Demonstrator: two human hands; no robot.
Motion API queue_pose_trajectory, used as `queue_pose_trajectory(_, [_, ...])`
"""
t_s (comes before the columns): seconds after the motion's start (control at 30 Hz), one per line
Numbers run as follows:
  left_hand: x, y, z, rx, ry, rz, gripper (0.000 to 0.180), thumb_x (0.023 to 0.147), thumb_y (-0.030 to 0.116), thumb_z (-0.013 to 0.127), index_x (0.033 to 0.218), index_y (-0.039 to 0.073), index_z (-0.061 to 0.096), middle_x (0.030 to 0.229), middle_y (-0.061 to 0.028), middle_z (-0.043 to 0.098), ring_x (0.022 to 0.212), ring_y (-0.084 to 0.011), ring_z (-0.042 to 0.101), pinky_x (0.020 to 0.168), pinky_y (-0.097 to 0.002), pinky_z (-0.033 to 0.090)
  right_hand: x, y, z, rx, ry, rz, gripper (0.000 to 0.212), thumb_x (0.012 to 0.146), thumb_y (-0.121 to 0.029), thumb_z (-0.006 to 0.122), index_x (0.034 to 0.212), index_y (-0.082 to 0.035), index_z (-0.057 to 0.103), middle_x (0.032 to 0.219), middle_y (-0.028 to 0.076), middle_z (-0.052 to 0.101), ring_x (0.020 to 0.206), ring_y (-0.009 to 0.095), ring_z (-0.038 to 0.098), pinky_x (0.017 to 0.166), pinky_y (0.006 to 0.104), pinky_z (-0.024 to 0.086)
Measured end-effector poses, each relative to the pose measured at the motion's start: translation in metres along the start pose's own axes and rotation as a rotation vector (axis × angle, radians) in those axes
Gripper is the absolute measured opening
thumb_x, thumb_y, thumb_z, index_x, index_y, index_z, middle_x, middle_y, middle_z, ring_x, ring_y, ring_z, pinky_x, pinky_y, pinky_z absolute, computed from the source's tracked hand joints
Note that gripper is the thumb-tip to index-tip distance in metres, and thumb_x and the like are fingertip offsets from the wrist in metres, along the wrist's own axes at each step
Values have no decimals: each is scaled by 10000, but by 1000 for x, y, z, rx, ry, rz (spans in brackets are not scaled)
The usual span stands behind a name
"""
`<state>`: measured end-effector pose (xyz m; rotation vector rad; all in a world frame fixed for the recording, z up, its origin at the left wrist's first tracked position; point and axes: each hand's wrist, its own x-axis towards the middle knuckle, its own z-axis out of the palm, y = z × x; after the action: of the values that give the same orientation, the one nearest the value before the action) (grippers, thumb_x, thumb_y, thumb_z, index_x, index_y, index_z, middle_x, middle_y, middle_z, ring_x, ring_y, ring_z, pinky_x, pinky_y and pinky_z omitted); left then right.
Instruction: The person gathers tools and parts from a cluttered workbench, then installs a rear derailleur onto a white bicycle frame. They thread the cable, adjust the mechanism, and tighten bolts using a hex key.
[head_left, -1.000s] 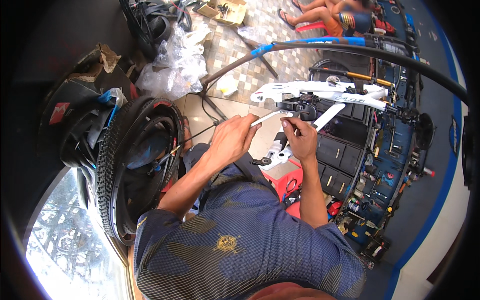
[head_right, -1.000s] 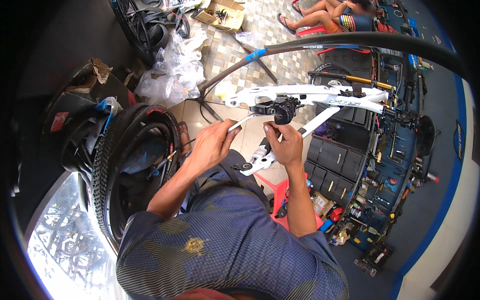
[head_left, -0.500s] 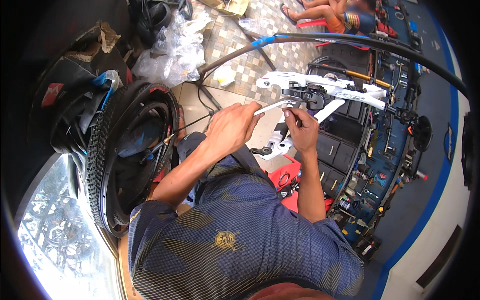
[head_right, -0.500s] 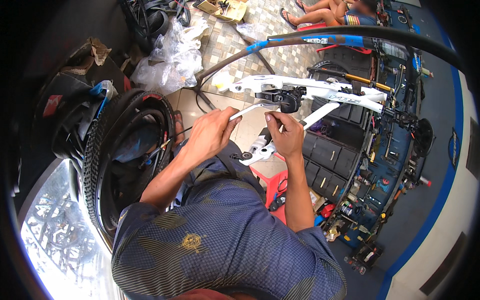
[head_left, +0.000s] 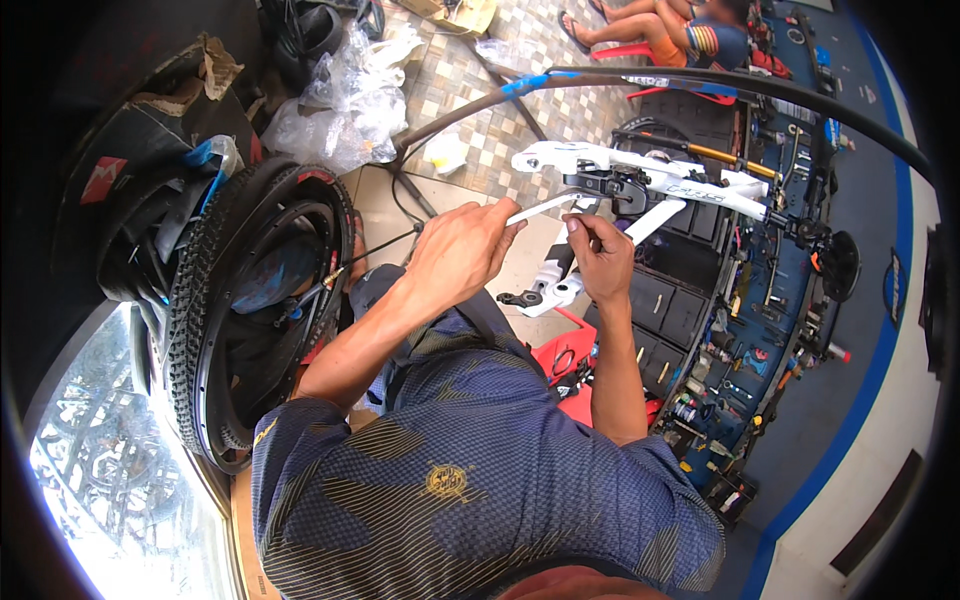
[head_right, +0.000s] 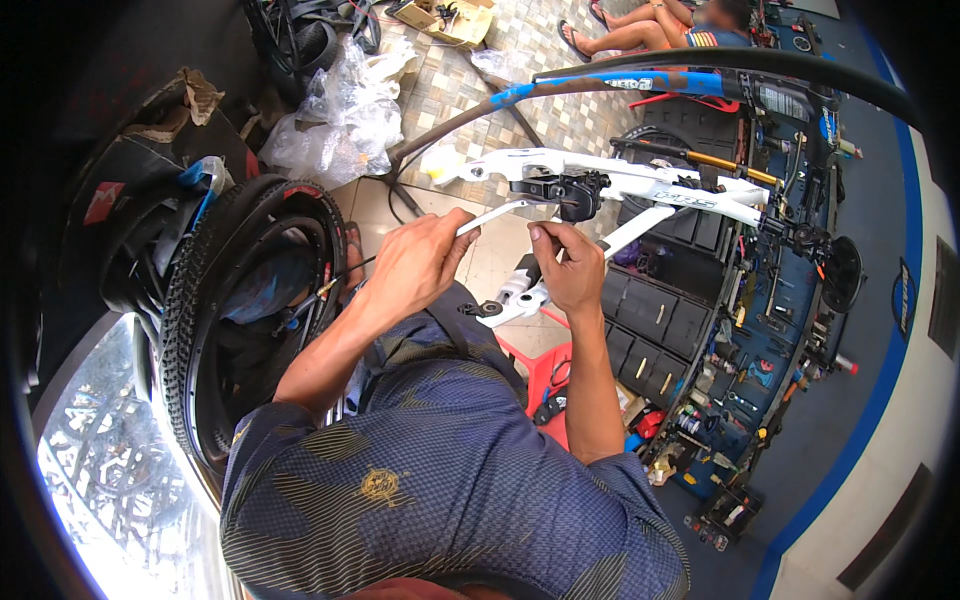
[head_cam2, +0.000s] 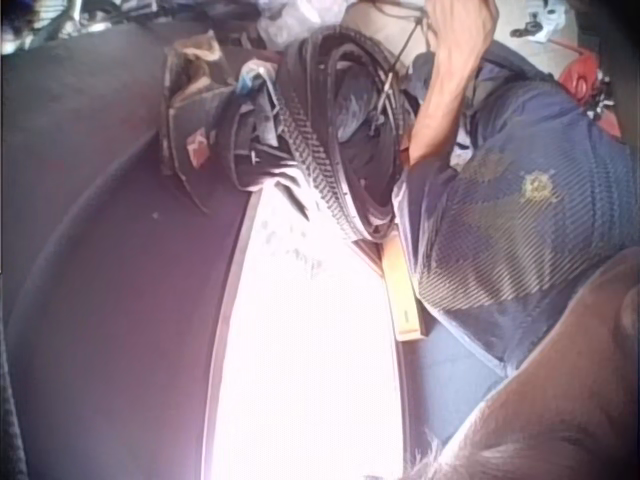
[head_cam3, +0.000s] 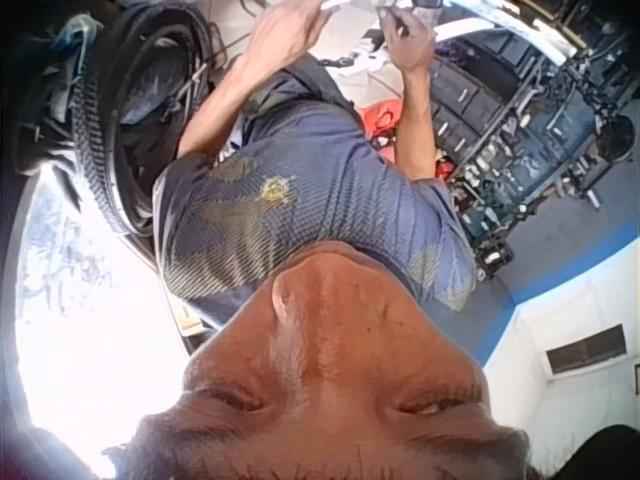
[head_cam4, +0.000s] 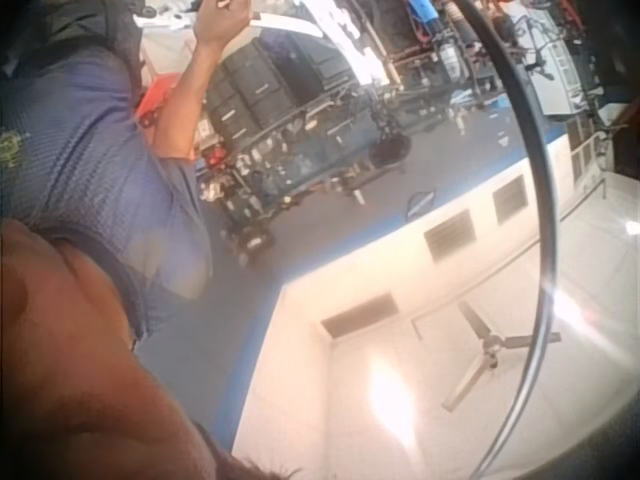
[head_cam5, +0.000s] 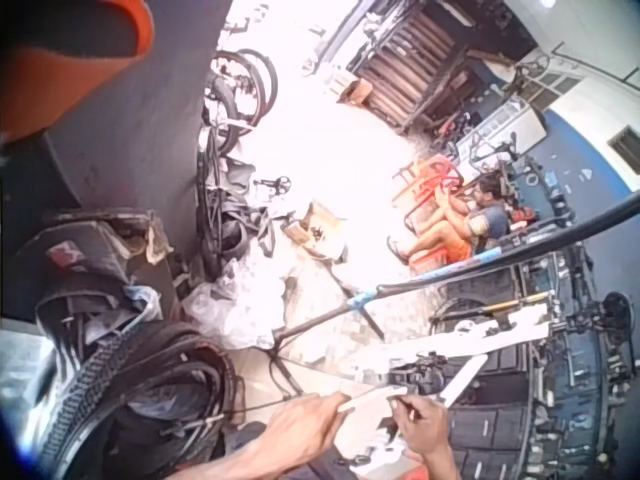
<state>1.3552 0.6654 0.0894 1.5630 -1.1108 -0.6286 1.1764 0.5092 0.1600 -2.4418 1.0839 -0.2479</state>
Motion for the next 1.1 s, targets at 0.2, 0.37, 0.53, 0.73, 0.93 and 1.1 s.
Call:
queue_pose_trajectory(0.2, [-1,3,-5,8,-36,-13,176,1037,217,601,1065,44,588,760,-188,644,746,-422,657,655,-534,481,0,-1,0,-4,-2,-1,122,940,-132,770,990,-21,785,760,67,720,619,100,621,569,273,472])
queue_pose_trajectory(0.37, [-1,2,-2,-1,-96,-7,168,1037,192,596,1050,37,534,755,-203,636,741,-442,650,646,-542,483,1,-3,-1,-2,-3,-8,111,935,-119,770,982,-21,790,743,63,709,620,94,624,577,265,478])
queue_pose_trajectory(0.53, [1,2,-13,9,-202,12,170,1041,178,584,1060,29,504,741,-224,646,704,-464,646,622,-557,476,-13,3,-14,90,266,-220,151,937,-124,746,851,-4,712,710,66,663,605,124,565,557,280,426])
queue_pose_trajectory(0.73, [5,4,-24,26,-267,-9,180,1050,182,569,1073,19,494,738,-238,657,701,-473,653,616,-571,479,49,-42,-62,359,488,-488,651,1073,-591,471,954,31,620,854,70,570,787,150,515,719,303,403])
queue_pose_trajectory(0.93, [9,0,-13,-28,-285,11,185,1067,191,547,1089,17,489,702,-246,642,688,-492,646,616,-584,477,118,-75,-49,382,-205,-345,856,1087,-674,263,1074,70,685,992,141,688,919,206,634,908,367,470])
queue_pose_trajectory(1.1, [7,1,0,-123,-330,-52,200,1070,199,544,1110,14,477,665,-248,626,662,-505,635,595,-596,470,120,-75,-44,445,-261,-268,809,1106,-632,257,1063,7,752,906,103,721,886,163,652,851,311,450])
